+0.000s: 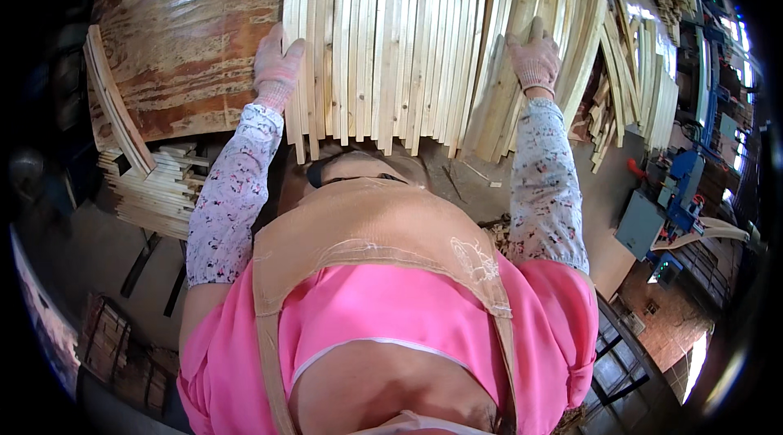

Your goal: The person gathers and stacks thin wooden slats on a large metal table in a workshop. They repeatedly pick up bundles of slats, align them, and place them into neat piles, occasionally moving to different sections of the table to continue the stacking process.

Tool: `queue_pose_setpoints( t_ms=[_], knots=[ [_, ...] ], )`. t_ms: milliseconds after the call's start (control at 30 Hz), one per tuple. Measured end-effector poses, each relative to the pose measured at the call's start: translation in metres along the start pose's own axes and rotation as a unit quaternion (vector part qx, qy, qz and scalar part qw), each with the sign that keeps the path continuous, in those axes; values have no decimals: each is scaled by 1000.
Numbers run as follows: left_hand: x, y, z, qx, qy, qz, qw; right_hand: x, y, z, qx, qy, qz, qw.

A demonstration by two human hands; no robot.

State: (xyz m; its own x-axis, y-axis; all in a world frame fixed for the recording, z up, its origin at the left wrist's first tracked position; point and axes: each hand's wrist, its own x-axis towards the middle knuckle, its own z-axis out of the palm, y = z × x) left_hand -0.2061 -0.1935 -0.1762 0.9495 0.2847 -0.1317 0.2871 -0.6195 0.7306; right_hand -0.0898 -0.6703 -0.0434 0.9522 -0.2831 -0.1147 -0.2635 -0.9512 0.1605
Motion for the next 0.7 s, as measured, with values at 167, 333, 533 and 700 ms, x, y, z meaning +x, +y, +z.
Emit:
queue_pose_setpoints(
  t_ms=[167,333,533,700],
  knots=[
    [12,6,3,-38,-14,5,999,-10,-8,14,-4,-6,-17,1000],
    [26,-6,18,-19,-13,2,1000,-2,5,12,-3,12,-52,999],
    [28,5,18,-20,-9,61,998,-22,16,-11,74,12,0,997],
    [26,-12,23,-38,18,85,995,-81,41,-33,202,116,-6,972]
  ],
)
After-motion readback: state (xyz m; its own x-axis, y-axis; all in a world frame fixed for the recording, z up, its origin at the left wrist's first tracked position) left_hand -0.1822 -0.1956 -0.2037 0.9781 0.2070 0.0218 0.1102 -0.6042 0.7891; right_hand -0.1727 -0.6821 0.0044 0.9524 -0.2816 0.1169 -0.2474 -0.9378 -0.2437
